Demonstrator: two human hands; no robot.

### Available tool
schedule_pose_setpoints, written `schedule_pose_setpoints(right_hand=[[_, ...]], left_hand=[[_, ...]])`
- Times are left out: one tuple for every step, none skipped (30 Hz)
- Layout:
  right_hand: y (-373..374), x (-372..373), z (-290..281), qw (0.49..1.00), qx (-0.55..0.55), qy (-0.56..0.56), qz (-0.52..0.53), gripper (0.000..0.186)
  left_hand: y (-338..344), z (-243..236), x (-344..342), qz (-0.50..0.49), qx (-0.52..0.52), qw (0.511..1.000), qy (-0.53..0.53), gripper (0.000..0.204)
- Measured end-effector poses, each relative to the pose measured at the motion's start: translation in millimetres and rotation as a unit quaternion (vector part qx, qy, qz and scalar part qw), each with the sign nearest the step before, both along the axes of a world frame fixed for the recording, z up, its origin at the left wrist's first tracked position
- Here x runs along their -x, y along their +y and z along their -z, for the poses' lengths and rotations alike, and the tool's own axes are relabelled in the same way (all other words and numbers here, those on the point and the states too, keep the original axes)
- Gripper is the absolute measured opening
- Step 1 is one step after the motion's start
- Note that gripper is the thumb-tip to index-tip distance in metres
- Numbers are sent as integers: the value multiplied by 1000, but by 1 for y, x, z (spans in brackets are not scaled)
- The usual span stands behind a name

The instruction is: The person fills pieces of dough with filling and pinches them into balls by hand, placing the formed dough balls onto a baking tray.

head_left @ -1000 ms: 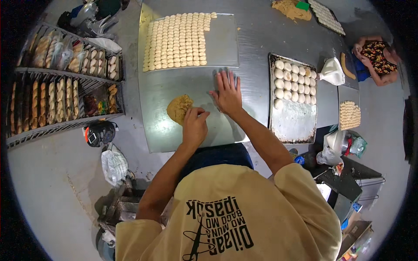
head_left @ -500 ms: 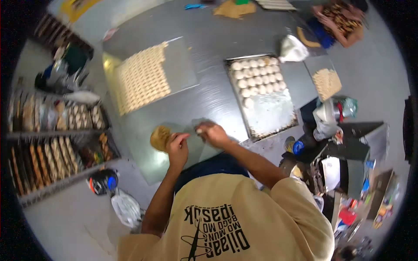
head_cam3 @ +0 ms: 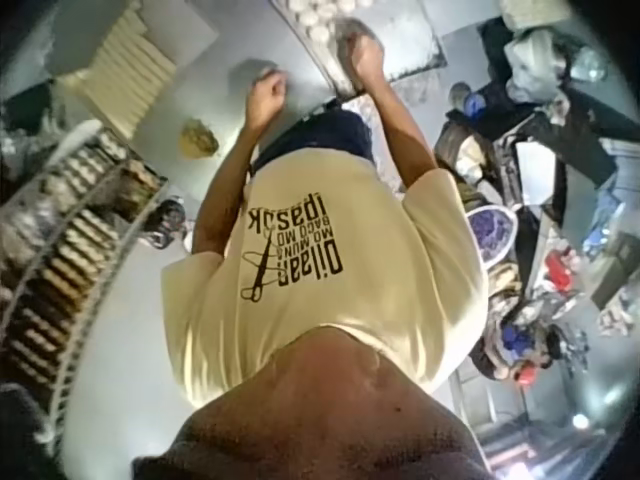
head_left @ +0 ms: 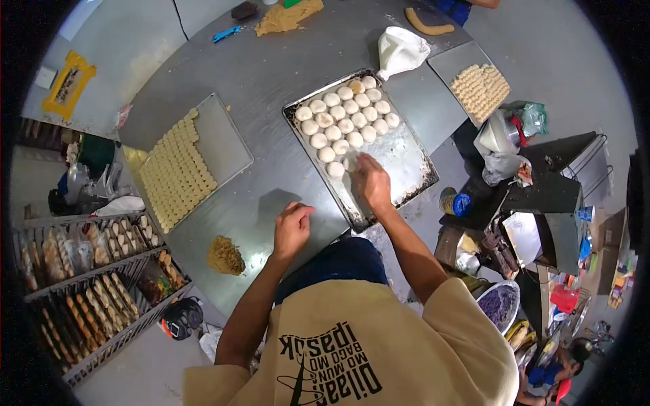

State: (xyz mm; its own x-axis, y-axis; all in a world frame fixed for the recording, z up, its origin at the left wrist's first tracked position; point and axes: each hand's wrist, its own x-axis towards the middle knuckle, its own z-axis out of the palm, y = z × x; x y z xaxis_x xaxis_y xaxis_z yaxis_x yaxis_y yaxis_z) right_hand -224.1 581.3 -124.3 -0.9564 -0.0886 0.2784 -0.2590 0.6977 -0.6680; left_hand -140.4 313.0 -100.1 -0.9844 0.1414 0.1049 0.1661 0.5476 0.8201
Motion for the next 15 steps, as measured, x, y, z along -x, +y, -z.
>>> schedule_pose_setpoints(right_hand=[[8,1,3,998,12,-25,59,33],[13,3,1,992,24,-51,116,32],[11,8,-3,979,57,-130,146,31],[6,14,-4,979,61,-133,141,31],[7,19,-3,973,62,-179,130,33],[9,21,2,965,62,-226,120,34],[9,23,8,967,59,-217,121,36],[8,26,12,966,60,-219,122,36],[7,29,16,970,84,-200,113,36],[6,32,20,972,108,-181,103,36],[9,33,22,971,107,-184,106,36],[13,36,24,974,103,-175,100,36],[15,38,25,977,100,-165,93,36],[14,39,23,976,100,-168,93,36],[12,41,20,975,91,-182,91,35]], left_hand=[[7,2,8,2,8,1000,-6,19],[15,8,14,0,11,1000,-8,19],[20,18,21,-24,-30,996,-80,18],[25,27,29,-49,-71,985,-150,17],[37,33,39,-65,-129,964,-225,17],[49,35,51,-61,-128,963,-228,17],[60,38,64,-94,-192,926,-312,23],[66,45,73,-130,-252,876,-389,29],[71,51,81,-161,-283,855,-404,35],[74,56,87,-162,-282,855,-405,35],[80,61,90,-169,-290,849,-409,35],[84,66,94,-177,-297,843,-411,34],[86,70,97,-176,-298,842,-413,34],[85,74,96,-179,-309,840,-408,32],[83,76,95,-183,-319,839,-401,30]])
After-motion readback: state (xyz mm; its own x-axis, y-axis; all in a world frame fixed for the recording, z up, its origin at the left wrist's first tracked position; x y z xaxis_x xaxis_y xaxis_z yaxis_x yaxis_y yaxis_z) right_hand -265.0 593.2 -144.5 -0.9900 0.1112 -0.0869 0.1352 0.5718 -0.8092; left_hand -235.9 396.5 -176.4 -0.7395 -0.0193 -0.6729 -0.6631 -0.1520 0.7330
